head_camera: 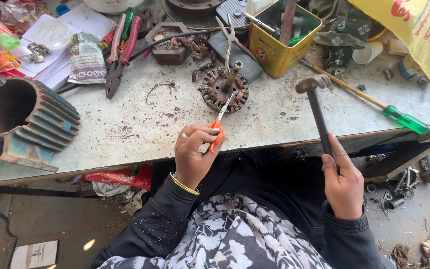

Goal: The person uses orange-handled scissors to cut and adjust copper windings on a motor stator. They occasionally use a hammer to tap the component while seated on the floor.

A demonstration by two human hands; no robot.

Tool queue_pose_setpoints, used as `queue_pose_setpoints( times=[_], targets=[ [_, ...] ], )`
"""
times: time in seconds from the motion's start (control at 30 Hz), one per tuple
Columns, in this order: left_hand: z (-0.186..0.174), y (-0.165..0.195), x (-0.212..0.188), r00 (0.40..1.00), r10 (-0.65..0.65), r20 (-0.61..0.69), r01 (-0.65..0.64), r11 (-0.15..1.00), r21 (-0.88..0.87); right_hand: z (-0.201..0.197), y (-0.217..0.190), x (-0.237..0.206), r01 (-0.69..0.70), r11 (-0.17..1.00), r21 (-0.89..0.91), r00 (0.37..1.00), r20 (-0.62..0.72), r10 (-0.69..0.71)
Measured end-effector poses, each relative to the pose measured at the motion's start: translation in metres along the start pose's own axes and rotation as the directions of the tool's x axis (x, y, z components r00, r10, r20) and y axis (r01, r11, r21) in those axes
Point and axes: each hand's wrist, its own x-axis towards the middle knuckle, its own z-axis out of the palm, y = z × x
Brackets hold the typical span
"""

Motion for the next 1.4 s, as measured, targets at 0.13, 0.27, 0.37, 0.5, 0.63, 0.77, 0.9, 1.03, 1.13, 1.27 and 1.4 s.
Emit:
queue_pose_setpoints(
  times=[0.13, 0.27, 0.37, 0.5, 0.63, 0.77, 0.9, 1.03, 1.13, 1.27, 1.4],
  targets=[
    [-0.001, -0.004, 0.0, 0.99, -0.144, 0.013, 0.144, 0.986, -0.079, 0.004, 0.007, -0.002, -0.053, 0.998, 0.045, 0.998, 0.03, 0.052],
    [-0.003, -0.01, 0.002, 0.95, -0.311, 0.032, 0.308, 0.912, -0.273, 0.014, 0.01, -0.007, -0.149, 0.952, 0.267, 0.986, 0.109, 0.123],
    [-0.002, -0.011, 0.002, 0.924, -0.382, 0.034, 0.371, 0.865, -0.338, 0.016, 0.007, -0.011, -0.112, 0.948, 0.298, 0.989, 0.129, 0.077],
    [-0.002, -0.012, -0.001, 0.949, -0.316, 0.008, 0.305, 0.909, -0.285, 0.024, -0.009, -0.014, 0.145, 0.932, 0.331, 0.976, 0.104, -0.189],
    [-0.003, -0.01, -0.004, 0.983, -0.181, 0.001, 0.179, 0.972, -0.153, 0.042, -0.032, -0.01, 0.226, 0.947, 0.227, 0.948, 0.17, -0.267],
    [-0.002, -0.007, -0.002, 0.982, -0.189, -0.004, 0.186, 0.973, -0.135, 0.046, -0.042, -0.009, 0.11, 0.978, 0.176, 0.954, 0.258, -0.154],
    [0.0, -0.008, 0.0, 0.978, -0.21, 0.012, 0.21, 0.968, -0.141, 0.047, -0.041, -0.013, 0.226, 0.936, 0.271, 0.954, 0.134, -0.27],
    [0.0, -0.009, 0.0, 0.979, -0.201, 0.016, 0.201, 0.969, -0.146, 0.049, -0.039, -0.011, 0.202, 0.957, 0.209, 0.949, 0.2, -0.244],
    [-0.002, -0.008, -0.001, 0.978, -0.208, 0.009, 0.208, 0.968, -0.141, 0.048, -0.039, -0.008, 0.125, 0.976, 0.178, 0.947, 0.271, -0.171],
    [-0.001, -0.012, -0.001, 0.937, -0.349, -0.007, 0.315, 0.855, -0.413, 0.045, -0.037, -0.009, 0.119, 0.969, 0.217, 0.973, 0.171, -0.158],
    [-0.005, -0.027, -0.002, 0.844, -0.535, 0.033, 0.456, 0.684, -0.569, 0.031, -0.025, -0.007, 0.008, 0.988, 0.152, 0.994, 0.105, -0.024]
  ],
)
